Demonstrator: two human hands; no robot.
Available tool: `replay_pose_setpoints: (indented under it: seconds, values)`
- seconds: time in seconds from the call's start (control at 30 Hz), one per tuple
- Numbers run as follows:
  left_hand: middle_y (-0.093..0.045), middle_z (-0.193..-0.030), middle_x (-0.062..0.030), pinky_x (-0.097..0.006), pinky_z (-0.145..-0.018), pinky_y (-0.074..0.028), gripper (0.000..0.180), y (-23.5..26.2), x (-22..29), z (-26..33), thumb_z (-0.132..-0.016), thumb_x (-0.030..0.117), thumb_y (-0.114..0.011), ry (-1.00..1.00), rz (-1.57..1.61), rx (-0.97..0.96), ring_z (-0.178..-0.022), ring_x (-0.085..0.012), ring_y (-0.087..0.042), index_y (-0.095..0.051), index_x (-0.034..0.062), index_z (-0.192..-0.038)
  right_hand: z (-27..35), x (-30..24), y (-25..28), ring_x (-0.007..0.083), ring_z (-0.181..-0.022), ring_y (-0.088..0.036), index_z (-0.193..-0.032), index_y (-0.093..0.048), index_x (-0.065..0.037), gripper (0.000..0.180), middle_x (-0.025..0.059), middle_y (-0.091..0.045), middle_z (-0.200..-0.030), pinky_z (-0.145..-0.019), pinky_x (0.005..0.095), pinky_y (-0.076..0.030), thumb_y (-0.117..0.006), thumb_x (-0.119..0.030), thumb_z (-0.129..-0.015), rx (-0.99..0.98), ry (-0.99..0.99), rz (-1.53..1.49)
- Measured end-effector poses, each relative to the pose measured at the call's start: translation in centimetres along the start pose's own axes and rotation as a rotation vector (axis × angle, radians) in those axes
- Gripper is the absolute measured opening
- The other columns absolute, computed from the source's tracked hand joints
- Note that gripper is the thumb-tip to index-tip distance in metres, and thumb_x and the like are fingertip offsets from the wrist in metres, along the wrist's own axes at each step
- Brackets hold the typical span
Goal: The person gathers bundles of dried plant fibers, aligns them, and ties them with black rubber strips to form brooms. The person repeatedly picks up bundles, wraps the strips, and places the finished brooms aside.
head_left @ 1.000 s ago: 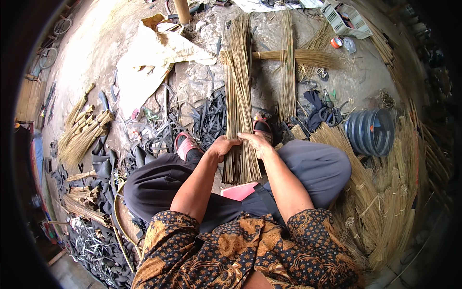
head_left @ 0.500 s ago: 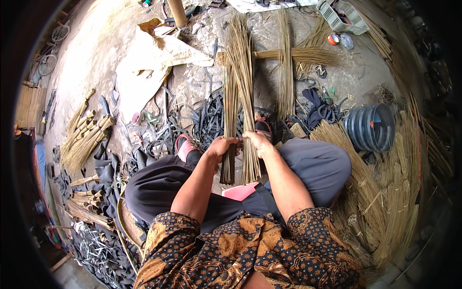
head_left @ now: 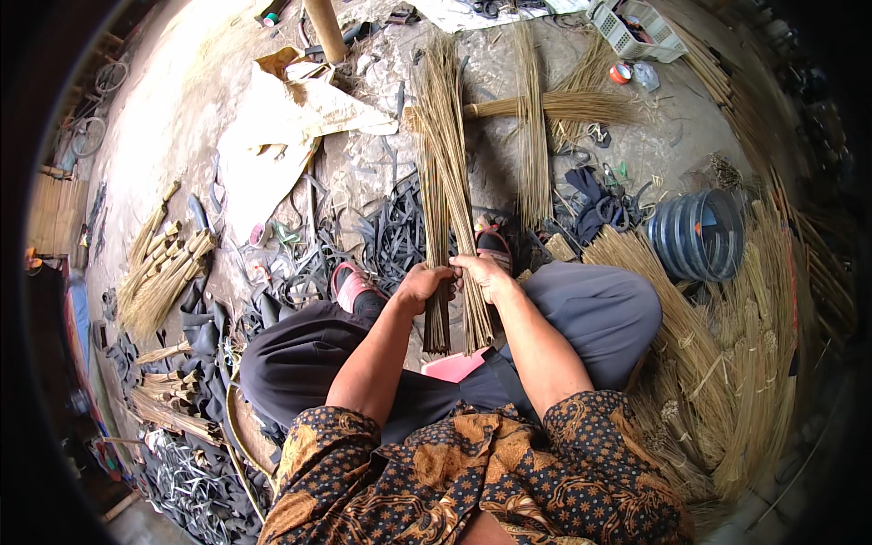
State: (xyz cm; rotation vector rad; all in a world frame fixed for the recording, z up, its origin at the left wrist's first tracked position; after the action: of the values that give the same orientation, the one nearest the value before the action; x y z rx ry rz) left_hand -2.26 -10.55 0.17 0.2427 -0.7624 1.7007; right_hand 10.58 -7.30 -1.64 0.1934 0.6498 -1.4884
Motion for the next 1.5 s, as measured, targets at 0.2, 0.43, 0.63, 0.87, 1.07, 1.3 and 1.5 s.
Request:
replay_pose_setpoints:
  seconds: [0.2,0.43,0.63,0.87,1.07,1.3,1.5]
  values:
    - [-0.063,-0.071,-0.0035,-0.033,-0.052,-0.052,0.015,0.7,0.8,0.4,-0.096,0.018,-0.067,-0.022,-0.153,0.112,-0.055,-0.0162,-0.058,-0.070,0.0043,-0.091,1.0,-1.7,-0.5,0.0129,-0.053,-0.058,-0.080,-0.068,-0.006,0.019,0.0017,-0.062,-0.067,-0.051,0.0294,-0.048,-0.072,-0.018,-0.094,0.034,0.090,0.092]
    - [-0.058,-0.066,-0.0029,-0.034,-0.048,-0.049,0.017,0.9,0.8,0.2,-0.098,0.019,-0.067,-0.155,-0.071,0.118,-0.052,-0.0166,-0.056,-0.061,0.0069,-0.088,7.6,-15.8,1.7,0.0099,-0.047,-0.052,-0.082,-0.069,-0.004,0.030,0.0003,-0.060,-0.062,-0.044,0.0299,-0.041,-0.070,-0.030,-0.098,0.391,0.604,0.478]
    - [-0.052,-0.066,-0.0004,-0.034,-0.048,-0.049,0.019,1.7,0.5,-0.2,-0.098,0.019,-0.068,-0.143,-0.078,0.131,-0.051,-0.0159,-0.054,-0.055,0.0104,-0.087,16.4,-33.6,14.0,0.0384,-0.079,-0.076,-0.092,-0.073,0.003,0.042,0.0251,-0.073,-0.080,-0.070,0.0477,-0.056,-0.067,-0.039,-0.093,0.801,0.853,0.742]
    - [-0.057,-0.064,-0.0035,-0.033,-0.049,-0.049,0.020,0.0,4.0,2.1,-0.097,0.019,-0.067,-0.281,-0.044,0.102,-0.049,-0.0162,-0.055,-0.059,0.0045,-0.086,13.8,-27.5,28.7,0.0439,-0.090,-0.075,-0.098,-0.075,0.004,0.036,0.0294,-0.074,-0.090,-0.081,0.0497,-0.058,-0.066,-0.029,-0.087,0.891,0.498,0.815]
    - [-0.057,-0.065,-0.0018,-0.029,-0.048,-0.048,0.014,-1.5,9.6,8.2,-0.097,0.013,-0.069,-0.395,-0.103,0.085,-0.048,-0.0139,-0.055,-0.058,0.0053,-0.092,3.6,-9.0,34.1,0.0345,-0.093,-0.077,-0.119,-0.065,0.010,0.050,0.0273,-0.074,-0.101,-0.086,0.0425,-0.061,-0.074,-0.024,-0.084,0.867,0.016,0.916]
    - [-0.059,-0.068,-0.0007,-0.028,-0.050,-0.047,0.014,-5.7,13.5,11.9,-0.096,0.011,-0.069,-0.461,-0.291,-0.023,-0.053,-0.0116,-0.057,-0.057,0.0057,-0.093,11.1,-16.2,27.8,0.0466,-0.144,-0.046,-0.161,-0.020,0.010,0.133,0.0364,-0.041,-0.157,-0.120,0.0532,-0.038,-0.078,-0.075,-0.076,0.897,0.176,1.126]
    - [-0.059,-0.071,0.0010,-0.026,-0.053,-0.051,0.015,-12.4,12.3,12.9,-0.095,0.011,-0.072,-0.377,-0.391,-0.318,-0.057,-0.0092,-0.058,-0.060,0.0052,-0.101,24.3,-29.9,8.8,0.0364,-0.145,-0.048,-0.166,-0.014,0.002,0.117,0.0290,-0.042,-0.159,-0.115,0.0500,-0.044,-0.070,-0.068,-0.091,0.093,0.866,0.422]
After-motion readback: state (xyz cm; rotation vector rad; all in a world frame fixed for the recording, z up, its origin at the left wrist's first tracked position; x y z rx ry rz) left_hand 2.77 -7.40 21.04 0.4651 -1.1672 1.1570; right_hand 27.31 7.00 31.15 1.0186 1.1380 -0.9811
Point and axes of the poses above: each hand's wrist, its own z-axis away from the middle knuckle, its own y-axis out of the back of the hand, x = y × z, the point moved 8 cm from there along -z, towards the middle knuckle
